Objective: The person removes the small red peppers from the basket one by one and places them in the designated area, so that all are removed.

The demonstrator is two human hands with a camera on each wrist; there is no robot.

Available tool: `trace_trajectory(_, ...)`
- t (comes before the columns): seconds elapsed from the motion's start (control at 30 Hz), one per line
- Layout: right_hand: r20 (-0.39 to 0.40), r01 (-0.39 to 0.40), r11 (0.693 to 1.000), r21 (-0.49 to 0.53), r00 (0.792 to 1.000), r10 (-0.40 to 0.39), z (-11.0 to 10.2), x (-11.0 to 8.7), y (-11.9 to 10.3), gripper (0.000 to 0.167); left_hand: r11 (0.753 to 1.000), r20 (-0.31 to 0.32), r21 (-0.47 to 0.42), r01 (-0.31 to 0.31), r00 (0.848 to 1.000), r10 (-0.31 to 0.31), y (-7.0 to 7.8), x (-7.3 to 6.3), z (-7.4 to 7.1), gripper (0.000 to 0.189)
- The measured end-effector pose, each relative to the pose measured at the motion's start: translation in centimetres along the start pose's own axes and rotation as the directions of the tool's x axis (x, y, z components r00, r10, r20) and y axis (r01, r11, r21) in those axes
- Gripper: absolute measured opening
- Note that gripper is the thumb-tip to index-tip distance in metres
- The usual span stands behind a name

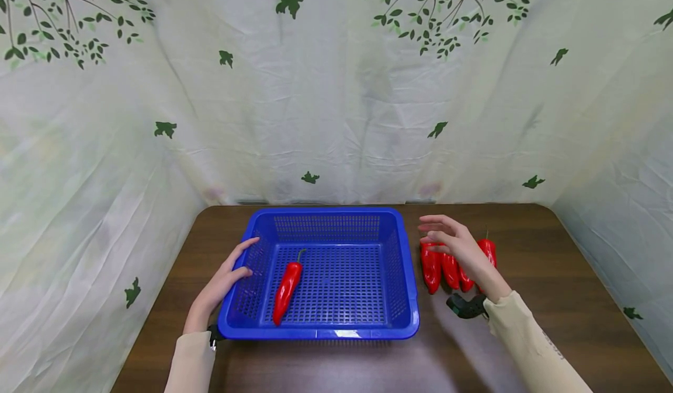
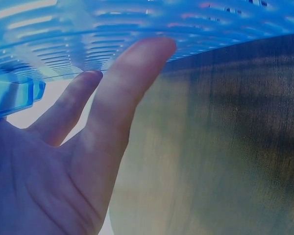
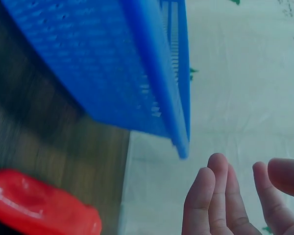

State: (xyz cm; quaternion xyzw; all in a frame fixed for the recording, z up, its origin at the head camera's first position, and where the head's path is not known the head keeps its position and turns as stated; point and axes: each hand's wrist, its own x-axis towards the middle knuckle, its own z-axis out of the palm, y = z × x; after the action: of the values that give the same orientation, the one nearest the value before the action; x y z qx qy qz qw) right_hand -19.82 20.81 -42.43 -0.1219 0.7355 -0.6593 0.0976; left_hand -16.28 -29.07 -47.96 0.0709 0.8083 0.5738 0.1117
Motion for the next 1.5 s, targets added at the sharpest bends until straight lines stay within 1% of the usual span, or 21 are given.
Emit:
trace_trajectory(0.2, 0.045, -0.014, 0.999, 0.029, 0.999, 0.012, 1.6, 0.6, -0.5, 0.039, 1.0, 0.001, -0.006, 0.002, 1.0, -0.002, 0.0, 0.0, 0.0, 0.064)
trace_trajectory(0.47, 0.097, -0.038, 0.999, 0.016, 0.995, 0.037, 3.7, 1.4, -1.2, 0.039, 1.0, -0.004, 0.0, 0.011, 1.0, -0.011, 0.1, -0.1, 0.0, 0.064)
trace_trajectory(0.8, 0.152, -0.043, 0.999, 0.031, 0.988, 0.038, 6.6, 2.5, -1.8, 0.035, 1.0, 0.002, -0.002, 0.008, 1.0, -0.008, 0.2, -0.1, 0.0, 0.065)
trace_trajectory(1.0, 0.188, -0.032, 0.999, 0.012, 0.982, 0.029, 8.3, 2.9, -2.1, 0.036, 1.0, 0.0, -0.001, 0.014, 1.0, -0.014, 0.3, -0.1, 0.0, 0.065)
trace_trajectory(1.3, 0.237, -0.043, 0.999, 0.001, 0.971, 0.041, 10.5, 3.7, -1.9, 0.036, 1.0, -0.001, -0.004, 0.018, 1.0, -0.018, 0.5, -0.1, 0.1, 0.065)
trace_trajectory(1.5, 0.252, -0.055, 0.998, 0.001, 0.966, 0.053, 11.9, 4.1, -1.8, 0.034, 1.0, -0.001, -0.008, 0.015, 1.0, -0.015, 0.5, -0.1, 0.1, 0.065)
